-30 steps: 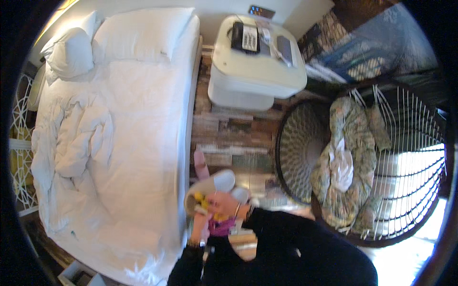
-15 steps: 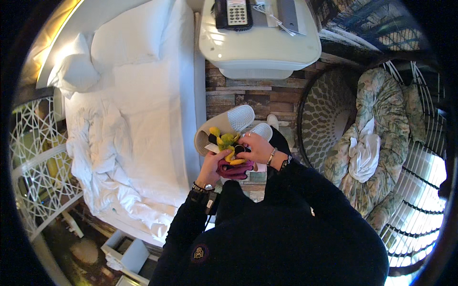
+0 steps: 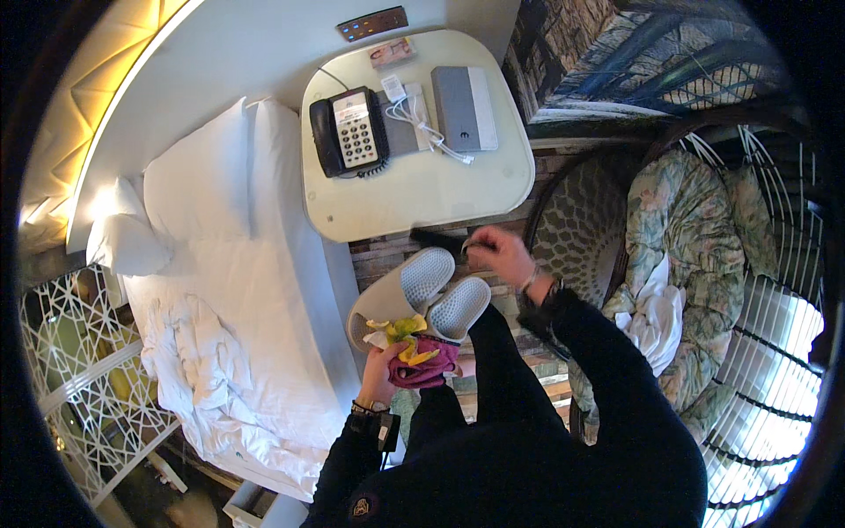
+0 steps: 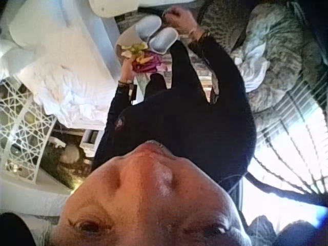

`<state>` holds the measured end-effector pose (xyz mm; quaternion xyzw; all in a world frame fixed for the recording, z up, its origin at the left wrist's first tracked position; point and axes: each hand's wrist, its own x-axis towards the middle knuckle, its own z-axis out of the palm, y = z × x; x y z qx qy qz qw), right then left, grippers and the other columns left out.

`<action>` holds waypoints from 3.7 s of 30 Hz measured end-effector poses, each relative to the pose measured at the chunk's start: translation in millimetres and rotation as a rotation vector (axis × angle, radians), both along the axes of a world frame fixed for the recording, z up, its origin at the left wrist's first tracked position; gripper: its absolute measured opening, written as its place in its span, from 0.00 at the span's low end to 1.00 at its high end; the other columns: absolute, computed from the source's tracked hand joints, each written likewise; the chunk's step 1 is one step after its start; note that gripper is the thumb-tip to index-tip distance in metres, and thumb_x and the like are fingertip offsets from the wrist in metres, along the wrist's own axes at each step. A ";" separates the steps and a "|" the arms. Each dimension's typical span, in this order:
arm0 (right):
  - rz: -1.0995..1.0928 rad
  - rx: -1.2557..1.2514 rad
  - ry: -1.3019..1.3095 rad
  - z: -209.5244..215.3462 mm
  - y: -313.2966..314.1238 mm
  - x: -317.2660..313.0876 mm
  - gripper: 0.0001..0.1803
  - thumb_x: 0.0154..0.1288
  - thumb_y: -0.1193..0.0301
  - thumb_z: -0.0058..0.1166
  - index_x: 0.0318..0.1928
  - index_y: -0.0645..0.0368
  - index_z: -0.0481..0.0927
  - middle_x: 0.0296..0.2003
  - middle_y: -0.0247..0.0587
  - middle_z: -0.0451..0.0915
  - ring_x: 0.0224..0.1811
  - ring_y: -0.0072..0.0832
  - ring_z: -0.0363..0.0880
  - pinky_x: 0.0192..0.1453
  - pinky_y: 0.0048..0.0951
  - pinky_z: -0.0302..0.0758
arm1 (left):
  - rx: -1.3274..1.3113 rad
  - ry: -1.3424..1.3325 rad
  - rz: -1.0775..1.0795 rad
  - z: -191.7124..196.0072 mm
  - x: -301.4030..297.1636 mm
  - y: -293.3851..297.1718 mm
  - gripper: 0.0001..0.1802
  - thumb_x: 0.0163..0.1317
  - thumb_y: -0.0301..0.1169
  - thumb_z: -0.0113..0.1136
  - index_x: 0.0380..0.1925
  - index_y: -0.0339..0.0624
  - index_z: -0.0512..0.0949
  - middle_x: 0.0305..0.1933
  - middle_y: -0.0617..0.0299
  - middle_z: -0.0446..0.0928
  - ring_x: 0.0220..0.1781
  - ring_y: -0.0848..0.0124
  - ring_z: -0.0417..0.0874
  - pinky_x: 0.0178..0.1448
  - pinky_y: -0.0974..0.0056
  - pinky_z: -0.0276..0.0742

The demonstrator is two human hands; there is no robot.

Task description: The person wipes multiple surfaces in a hotel room using a cloth, including a table, coffee table, bedside table, and window sill. They also pick up and move slippers and a towel during the cleaning process.

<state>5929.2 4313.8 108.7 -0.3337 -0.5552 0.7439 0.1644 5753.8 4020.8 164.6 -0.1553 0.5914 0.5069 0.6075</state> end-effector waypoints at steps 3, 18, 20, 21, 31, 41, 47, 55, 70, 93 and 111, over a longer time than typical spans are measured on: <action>-0.252 0.042 -0.102 -46.6 82.9 -24.2 0.15 0.62 0.66 0.62 0.43 0.64 0.80 0.33 0.33 0.81 0.35 0.19 0.76 0.39 0.26 0.74 | 0.023 -0.032 0.072 2.0 3.3 8.0 0.19 0.60 0.21 0.58 0.52 0.38 0.71 0.45 0.57 0.80 0.43 0.62 0.85 0.47 0.57 0.84; -0.444 0.260 -0.388 -126.1 217.6 -101.5 0.24 0.54 0.53 0.65 0.38 0.63 0.85 0.28 0.42 0.84 0.31 0.32 0.80 0.36 0.33 0.74 | -0.047 0.007 0.086 18.1 10.9 27.6 0.17 0.60 0.22 0.58 0.50 0.39 0.74 0.46 0.60 0.81 0.42 0.67 0.84 0.39 0.66 0.82; -0.428 0.312 -0.457 -128.7 223.3 -106.6 0.25 0.52 0.50 0.64 0.36 0.62 0.85 0.27 0.46 0.84 0.31 0.37 0.82 0.36 0.37 0.76 | -0.026 0.010 0.056 15.7 10.5 26.6 0.17 0.60 0.22 0.58 0.50 0.38 0.74 0.47 0.59 0.80 0.44 0.66 0.84 0.45 0.64 0.82; -0.434 0.305 -0.466 -130.4 225.8 -109.7 0.25 0.52 0.50 0.64 0.36 0.62 0.85 0.28 0.46 0.84 0.31 0.38 0.82 0.37 0.38 0.76 | -0.016 0.026 0.055 14.3 10.8 26.0 0.17 0.60 0.22 0.58 0.50 0.37 0.74 0.48 0.59 0.80 0.45 0.65 0.84 0.47 0.63 0.82; -0.503 0.088 -0.403 -146.8 236.2 -107.2 0.26 0.51 0.50 0.64 0.34 0.64 0.85 0.24 0.42 0.83 0.28 0.33 0.81 0.33 0.36 0.74 | -0.062 0.003 0.054 3.3 9.5 20.5 0.18 0.60 0.22 0.58 0.51 0.36 0.73 0.47 0.58 0.81 0.46 0.64 0.84 0.50 0.61 0.82; -0.370 0.497 -0.891 -139.6 204.1 -129.7 0.27 0.45 0.45 0.65 0.35 0.54 0.86 0.39 0.50 0.83 0.42 0.44 0.81 0.48 0.40 0.77 | -0.103 -0.018 0.008 6.0 13.4 24.3 0.18 0.60 0.21 0.57 0.51 0.36 0.73 0.47 0.58 0.80 0.46 0.64 0.84 0.51 0.59 0.82; -0.430 0.348 -0.942 -115.2 212.6 -142.3 0.26 0.49 0.47 0.62 0.36 0.58 0.84 0.36 0.54 0.81 0.49 0.48 0.76 0.50 0.48 0.75 | -0.037 -0.006 0.032 8.3 20.4 27.5 0.19 0.59 0.21 0.58 0.52 0.36 0.72 0.48 0.57 0.80 0.48 0.63 0.83 0.52 0.60 0.81; -0.646 0.464 -0.494 -60.6 199.8 -166.0 0.24 0.55 0.52 0.62 0.35 0.63 0.77 0.31 0.51 0.83 0.34 0.43 0.83 0.37 0.39 0.78 | -0.027 -0.025 0.041 6.8 24.6 30.4 0.19 0.59 0.20 0.58 0.52 0.37 0.72 0.48 0.57 0.80 0.48 0.63 0.83 0.52 0.60 0.81; -0.499 0.652 -0.315 -48.1 268.4 -178.1 0.21 0.49 0.55 0.68 0.37 0.57 0.85 0.32 0.45 0.85 0.34 0.36 0.84 0.42 0.35 0.79 | -0.077 0.014 0.050 12.9 20.2 34.6 0.19 0.59 0.24 0.60 0.52 0.39 0.72 0.45 0.59 0.81 0.42 0.67 0.85 0.41 0.65 0.83; 0.236 0.788 -0.385 -115.9 370.1 -214.2 0.31 0.55 0.68 0.64 0.61 0.52 0.70 0.48 0.44 0.80 0.50 0.35 0.79 0.57 0.31 0.73 | -0.099 -0.051 0.107 -24.4 17.4 11.5 0.18 0.60 0.22 0.59 0.51 0.35 0.73 0.47 0.57 0.80 0.46 0.66 0.84 0.49 0.63 0.82; -0.188 1.222 -0.172 -54.6 187.2 -196.7 0.43 0.54 0.45 0.63 0.65 0.54 0.68 0.65 0.59 0.61 0.68 0.52 0.59 0.69 0.48 0.60 | -0.034 -0.063 0.144 -25.6 17.2 9.4 0.17 0.60 0.23 0.61 0.50 0.37 0.74 0.44 0.59 0.81 0.40 0.68 0.85 0.38 0.68 0.83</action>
